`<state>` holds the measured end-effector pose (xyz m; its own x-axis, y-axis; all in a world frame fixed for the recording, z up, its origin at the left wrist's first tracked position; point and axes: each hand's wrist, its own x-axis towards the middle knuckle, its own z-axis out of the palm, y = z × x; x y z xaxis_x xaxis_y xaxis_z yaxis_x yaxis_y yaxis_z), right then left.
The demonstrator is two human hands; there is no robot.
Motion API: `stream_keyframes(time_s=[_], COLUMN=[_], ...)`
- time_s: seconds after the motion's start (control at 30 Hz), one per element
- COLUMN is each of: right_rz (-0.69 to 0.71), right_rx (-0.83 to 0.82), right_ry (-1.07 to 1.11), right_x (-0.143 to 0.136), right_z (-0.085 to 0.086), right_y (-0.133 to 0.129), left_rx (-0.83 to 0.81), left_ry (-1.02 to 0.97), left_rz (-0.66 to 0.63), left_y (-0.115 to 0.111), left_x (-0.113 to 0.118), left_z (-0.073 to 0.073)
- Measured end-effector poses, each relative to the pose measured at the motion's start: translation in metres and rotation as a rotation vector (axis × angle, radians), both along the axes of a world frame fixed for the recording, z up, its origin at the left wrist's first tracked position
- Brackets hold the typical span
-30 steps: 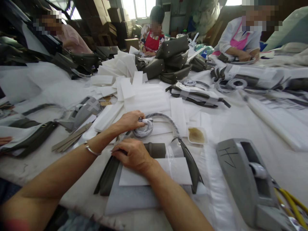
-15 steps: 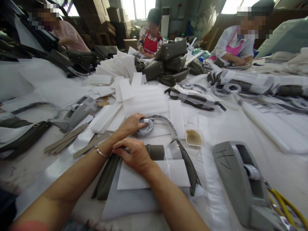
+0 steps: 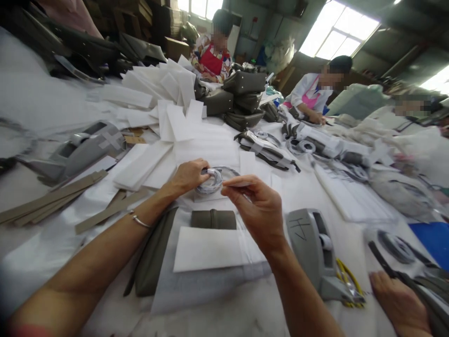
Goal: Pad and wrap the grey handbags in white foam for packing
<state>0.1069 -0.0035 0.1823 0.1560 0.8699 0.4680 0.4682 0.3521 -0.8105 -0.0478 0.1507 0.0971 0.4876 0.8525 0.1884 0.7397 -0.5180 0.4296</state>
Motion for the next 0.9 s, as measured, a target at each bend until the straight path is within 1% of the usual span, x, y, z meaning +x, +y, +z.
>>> stream_keyframes(time_s=[0.07,0.17,0.23,0.3,0.37,0.5,0.57,0.67,0.83,0.9], right_rz=[-0.017,-0.046,-0.052,-0.054,-0.063,-0.113,-0.107,-0.052,0.096,0.129], right_rx=[0.021,0.097,0.107,0.100,0.141,0.324,0.388,0.429,0.409,0.404], right_ry=[-0.099,-0.248,-0.253,-0.262,-0.378,-0.748,-0.842,-0.896,-0.932,-0.922], right_x=[-0.001,-0.003,-0.004,-0.002,0.001,0.008,0.011,0.015,0.023,0.025], right_z=[-0.014,-0.037,-0.048,-0.055,-0.057,-0.056,-0.055,-0.055,-0.053,-0.050], right_y=[0.005,0.013,0.018,0.023,0.028,0.042,0.051,0.065,0.078,0.082], left_rx=[0.029,0.071,0.096,0.123,0.147,0.148,0.145,0.152,0.134,0.114], left_ry=[-0.004,-0.006,-0.007,-0.008,0.001,0.018,0.010,-0.004,-0.061,-0.092], left_rz=[0.004,0.002,-0.010,-0.026,-0.041,-0.071,-0.085,-0.093,-0.081,-0.075], left_y=[-0.002,-0.008,-0.012,-0.017,-0.022,-0.031,-0.033,-0.035,-0.031,-0.030], left_x=[0.000,0.000,0.000,0.001,0.002,0.004,0.005,0.006,0.004,0.004], left_z=[0.006,0.015,0.021,0.026,0.031,0.040,0.043,0.043,0.039,0.039])
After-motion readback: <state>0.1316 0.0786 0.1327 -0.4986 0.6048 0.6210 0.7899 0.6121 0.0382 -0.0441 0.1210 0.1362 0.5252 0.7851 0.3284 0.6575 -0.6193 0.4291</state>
